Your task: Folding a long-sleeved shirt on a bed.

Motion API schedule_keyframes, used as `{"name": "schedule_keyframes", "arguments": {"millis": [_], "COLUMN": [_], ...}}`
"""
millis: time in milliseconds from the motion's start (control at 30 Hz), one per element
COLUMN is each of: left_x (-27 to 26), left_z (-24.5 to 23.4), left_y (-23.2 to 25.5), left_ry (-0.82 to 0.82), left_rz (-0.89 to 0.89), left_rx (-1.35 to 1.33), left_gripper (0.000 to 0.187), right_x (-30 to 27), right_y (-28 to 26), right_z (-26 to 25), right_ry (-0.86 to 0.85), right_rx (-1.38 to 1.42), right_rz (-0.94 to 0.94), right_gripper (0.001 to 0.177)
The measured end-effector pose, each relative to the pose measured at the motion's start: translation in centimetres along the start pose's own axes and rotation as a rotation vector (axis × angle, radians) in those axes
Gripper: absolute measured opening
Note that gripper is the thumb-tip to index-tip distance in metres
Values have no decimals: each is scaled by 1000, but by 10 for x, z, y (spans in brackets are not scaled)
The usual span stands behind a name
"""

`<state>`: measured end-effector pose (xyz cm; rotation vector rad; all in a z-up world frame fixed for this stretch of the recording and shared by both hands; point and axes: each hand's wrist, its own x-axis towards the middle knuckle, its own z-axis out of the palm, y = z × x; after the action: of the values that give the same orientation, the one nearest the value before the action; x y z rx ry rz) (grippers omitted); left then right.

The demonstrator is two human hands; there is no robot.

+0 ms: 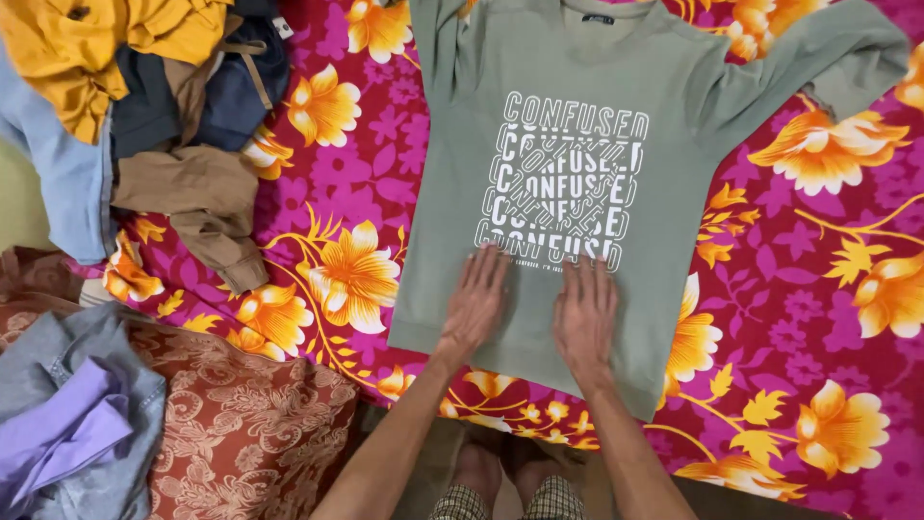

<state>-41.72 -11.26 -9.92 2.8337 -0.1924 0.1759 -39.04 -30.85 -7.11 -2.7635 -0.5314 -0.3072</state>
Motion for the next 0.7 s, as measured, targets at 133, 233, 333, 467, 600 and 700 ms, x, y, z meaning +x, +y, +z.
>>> {"name": "schedule_keyframes", "arguments": {"millis": [133, 233, 333, 467, 600, 700], "left_x": [3, -7, -26, -41, -32, -14], "left_z": [5, -2, -19, -30, -17, -3], "left_y": [20, -10, -55, -71, -59, -34], "left_ry": [-175, -131, 41, 1, 74, 45], "left_rz": [139, 169, -190, -358, -375, -426], "left_rx": [172, 180, 89, 110, 209, 186], "left_gripper": [66, 69, 76, 78, 78, 77], "right_x": [-11, -22, -51, -83, -71, -34], "right_y": [-12, 17, 67, 109, 101, 71], "right_z": [34, 27, 5, -12, -14, -4], "right_ry": [-92, -125, -147, -71, -51, -80], "right_rx": [-185, -39, -140, -106, -159, -184], "right_rz": [-137, -67, 197, 354, 378, 296], "right_gripper": [65, 65, 86, 89, 87, 85]}}
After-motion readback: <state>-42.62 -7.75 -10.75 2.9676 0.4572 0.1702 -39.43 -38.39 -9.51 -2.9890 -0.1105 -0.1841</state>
